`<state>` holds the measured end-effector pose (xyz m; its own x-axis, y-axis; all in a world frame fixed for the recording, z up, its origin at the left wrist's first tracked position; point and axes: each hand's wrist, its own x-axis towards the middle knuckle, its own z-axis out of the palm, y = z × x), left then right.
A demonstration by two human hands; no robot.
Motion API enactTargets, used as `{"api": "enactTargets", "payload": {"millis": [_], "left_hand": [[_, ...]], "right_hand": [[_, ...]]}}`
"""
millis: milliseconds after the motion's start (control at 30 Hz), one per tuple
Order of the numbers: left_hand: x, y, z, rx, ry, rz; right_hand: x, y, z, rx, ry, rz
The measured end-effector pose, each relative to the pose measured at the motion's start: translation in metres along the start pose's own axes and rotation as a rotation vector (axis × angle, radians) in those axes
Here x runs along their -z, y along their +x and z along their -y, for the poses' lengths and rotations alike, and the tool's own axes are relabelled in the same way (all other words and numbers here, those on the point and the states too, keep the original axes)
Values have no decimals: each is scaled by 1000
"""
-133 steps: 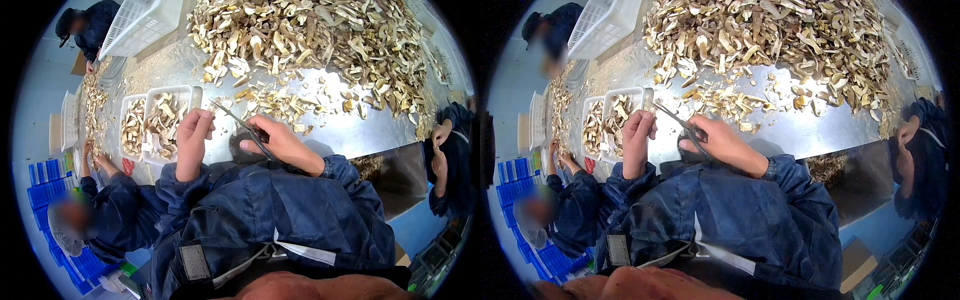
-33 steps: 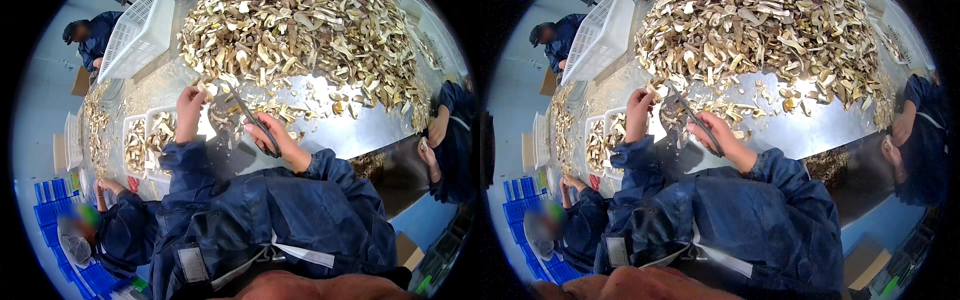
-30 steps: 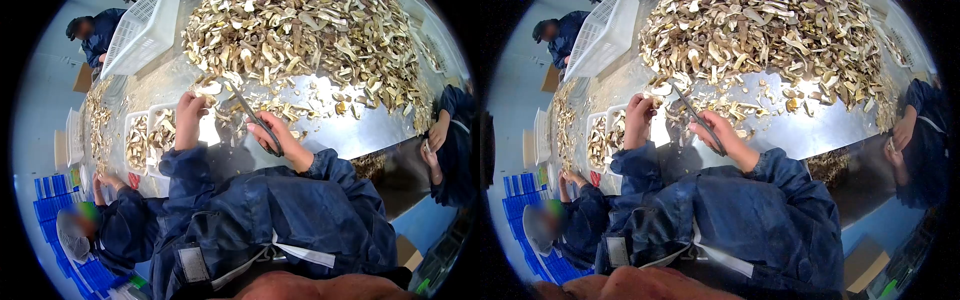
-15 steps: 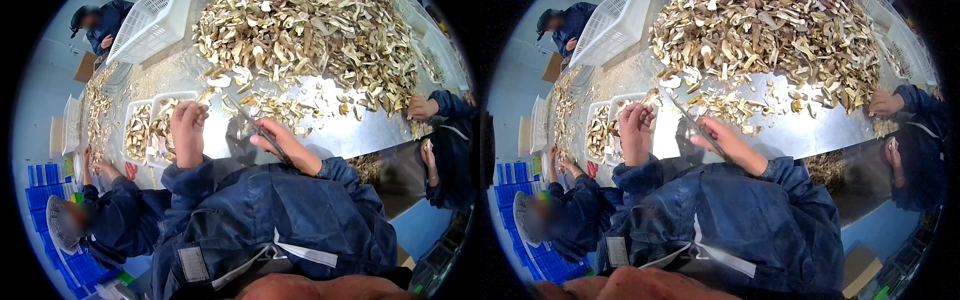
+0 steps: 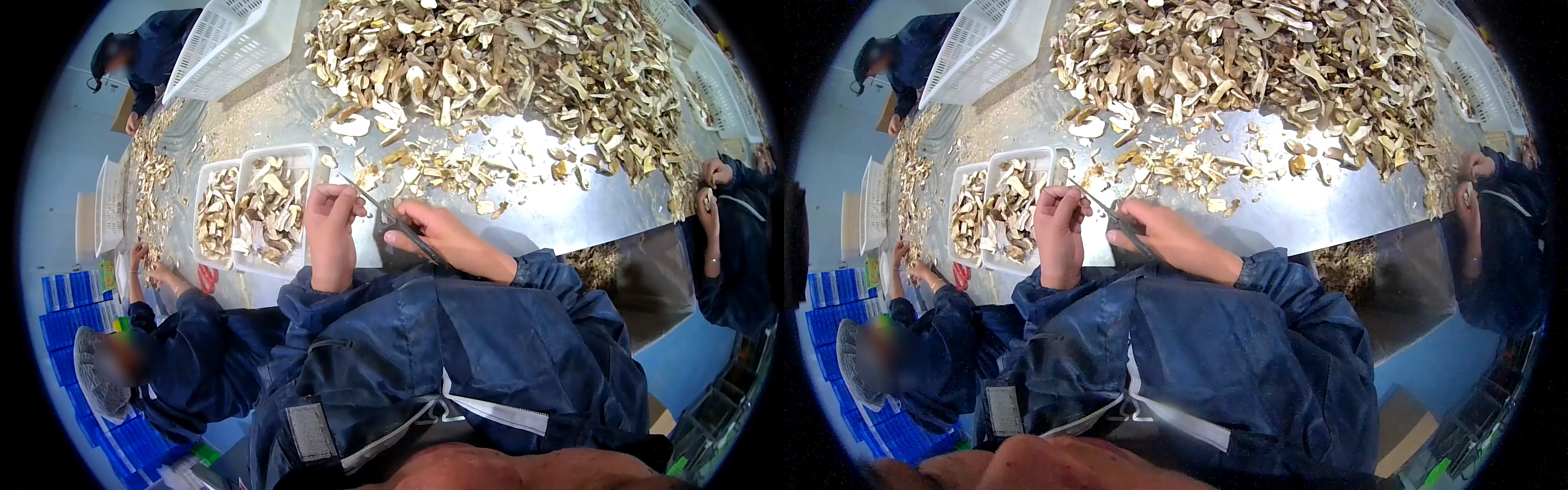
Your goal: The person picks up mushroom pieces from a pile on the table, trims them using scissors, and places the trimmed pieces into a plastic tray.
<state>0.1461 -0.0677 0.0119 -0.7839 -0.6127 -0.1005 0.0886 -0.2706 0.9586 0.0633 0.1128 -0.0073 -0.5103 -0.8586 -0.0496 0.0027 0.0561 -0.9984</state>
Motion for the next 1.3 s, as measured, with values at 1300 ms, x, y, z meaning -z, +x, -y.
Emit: {"api": "enactTargets", "payload": {"millis": [1300], "left_hand": [[-11, 104, -9, -325, 1424, 90]], "right_hand": [[29, 8, -26, -110, 770, -58]]}}
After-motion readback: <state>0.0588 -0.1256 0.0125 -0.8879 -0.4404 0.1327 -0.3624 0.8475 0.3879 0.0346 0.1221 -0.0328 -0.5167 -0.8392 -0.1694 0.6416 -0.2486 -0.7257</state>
